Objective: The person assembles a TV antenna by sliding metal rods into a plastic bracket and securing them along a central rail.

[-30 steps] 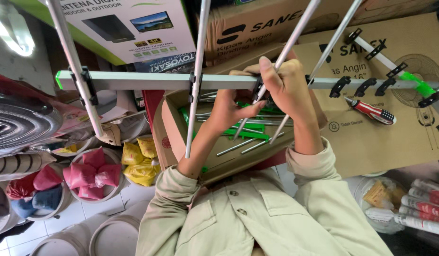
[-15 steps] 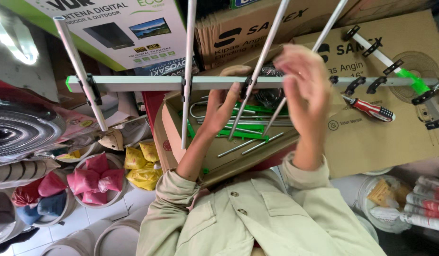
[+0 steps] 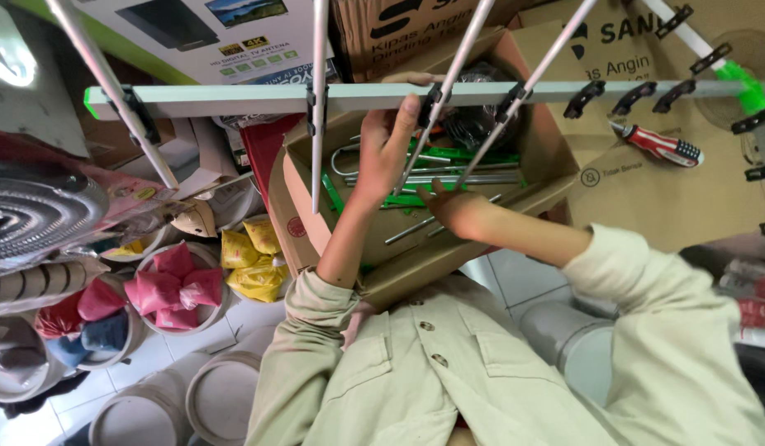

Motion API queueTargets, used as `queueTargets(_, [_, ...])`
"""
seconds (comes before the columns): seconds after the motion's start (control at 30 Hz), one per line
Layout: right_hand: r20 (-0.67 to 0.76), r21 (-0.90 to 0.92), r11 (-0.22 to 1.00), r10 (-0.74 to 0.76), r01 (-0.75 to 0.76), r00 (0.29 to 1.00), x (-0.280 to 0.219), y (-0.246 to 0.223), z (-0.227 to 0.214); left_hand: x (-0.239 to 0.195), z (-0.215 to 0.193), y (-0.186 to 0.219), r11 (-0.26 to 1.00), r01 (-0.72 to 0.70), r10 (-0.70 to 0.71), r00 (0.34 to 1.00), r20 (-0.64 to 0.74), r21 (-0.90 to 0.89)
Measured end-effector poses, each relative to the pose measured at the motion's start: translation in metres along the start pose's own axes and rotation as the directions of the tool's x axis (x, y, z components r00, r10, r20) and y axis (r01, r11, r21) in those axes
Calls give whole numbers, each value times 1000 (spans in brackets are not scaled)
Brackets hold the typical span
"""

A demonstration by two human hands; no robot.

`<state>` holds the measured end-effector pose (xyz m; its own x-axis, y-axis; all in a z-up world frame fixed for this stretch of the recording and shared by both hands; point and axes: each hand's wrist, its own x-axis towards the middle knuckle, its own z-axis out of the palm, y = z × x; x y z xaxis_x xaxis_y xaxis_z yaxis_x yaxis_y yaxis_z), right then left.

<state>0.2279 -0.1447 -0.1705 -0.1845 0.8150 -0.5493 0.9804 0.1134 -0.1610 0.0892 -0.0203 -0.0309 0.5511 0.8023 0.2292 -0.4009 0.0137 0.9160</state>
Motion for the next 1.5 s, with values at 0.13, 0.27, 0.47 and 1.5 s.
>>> queueTargets(0.13, [-112,-281,957,39,-70,993,34,5,33,-2,-2,3,992,-37,38,999,-3,117])
queueTargets(0.27, [-207,-289,954,24,-84,978,53,23,32,-2,-1,1,998,-25,26,1000,-15,51])
queueTargets(0.47, [-207,-211,969,-171,126,963,61,37,21,-3,1,4,998,-55,54,998,-28,-28])
queueTargets(1.5, [-631,674,545,72,499,773,-176,122,-103,-8,-6,10,984,59,2,939,-345,168])
